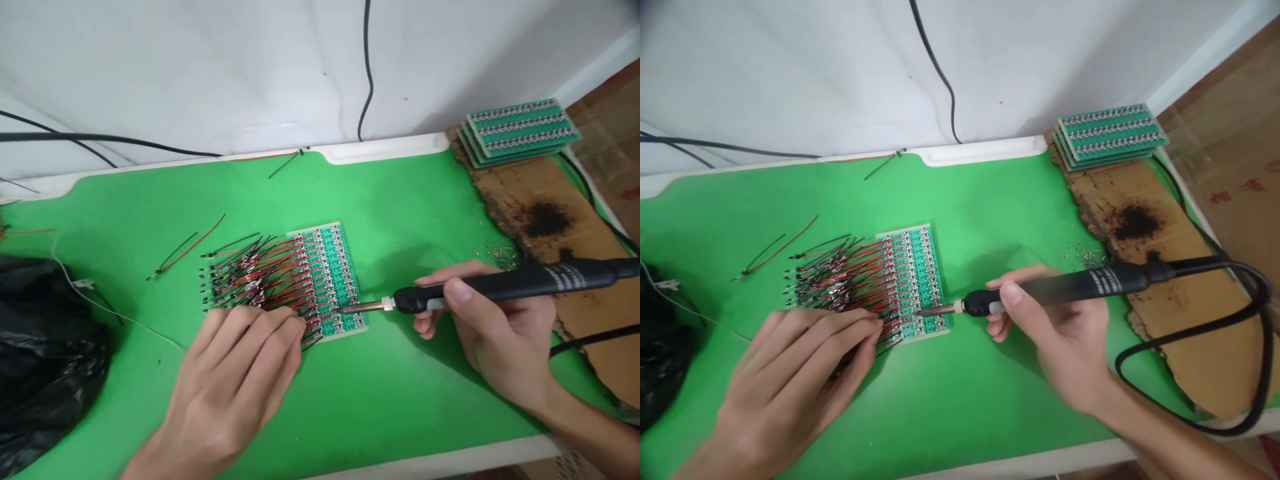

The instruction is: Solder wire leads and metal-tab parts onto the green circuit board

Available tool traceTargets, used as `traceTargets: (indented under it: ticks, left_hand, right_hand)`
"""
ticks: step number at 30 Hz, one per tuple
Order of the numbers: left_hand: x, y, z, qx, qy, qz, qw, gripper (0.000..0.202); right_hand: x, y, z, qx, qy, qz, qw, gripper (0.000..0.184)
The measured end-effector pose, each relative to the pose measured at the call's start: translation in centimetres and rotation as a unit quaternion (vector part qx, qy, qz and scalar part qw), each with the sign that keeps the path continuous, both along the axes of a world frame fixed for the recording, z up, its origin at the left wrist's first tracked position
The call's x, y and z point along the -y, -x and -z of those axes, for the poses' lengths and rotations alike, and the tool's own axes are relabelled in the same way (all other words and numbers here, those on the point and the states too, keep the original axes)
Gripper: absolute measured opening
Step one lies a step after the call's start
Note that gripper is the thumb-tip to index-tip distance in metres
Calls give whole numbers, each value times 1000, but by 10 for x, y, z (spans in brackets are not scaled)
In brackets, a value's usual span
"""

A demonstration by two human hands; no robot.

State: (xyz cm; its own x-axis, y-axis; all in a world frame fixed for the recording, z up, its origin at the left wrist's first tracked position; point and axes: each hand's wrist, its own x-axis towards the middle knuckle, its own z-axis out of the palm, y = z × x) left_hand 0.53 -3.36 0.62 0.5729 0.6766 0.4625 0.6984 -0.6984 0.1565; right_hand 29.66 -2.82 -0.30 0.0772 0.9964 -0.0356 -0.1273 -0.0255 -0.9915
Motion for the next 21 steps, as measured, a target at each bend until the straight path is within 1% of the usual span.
traceTargets:
  ticks: [8, 21]
  left_hand:
    - [1, -1, 1, 11, -3, 2, 1000, 18]
    - [0, 2, 2, 14, 0, -2, 1000, 20]
  right_hand:
    - [1, 1, 0, 4, -24, 1, 1000, 12]
    - [-2, 5, -5, 2, -28, 7, 1000, 14]
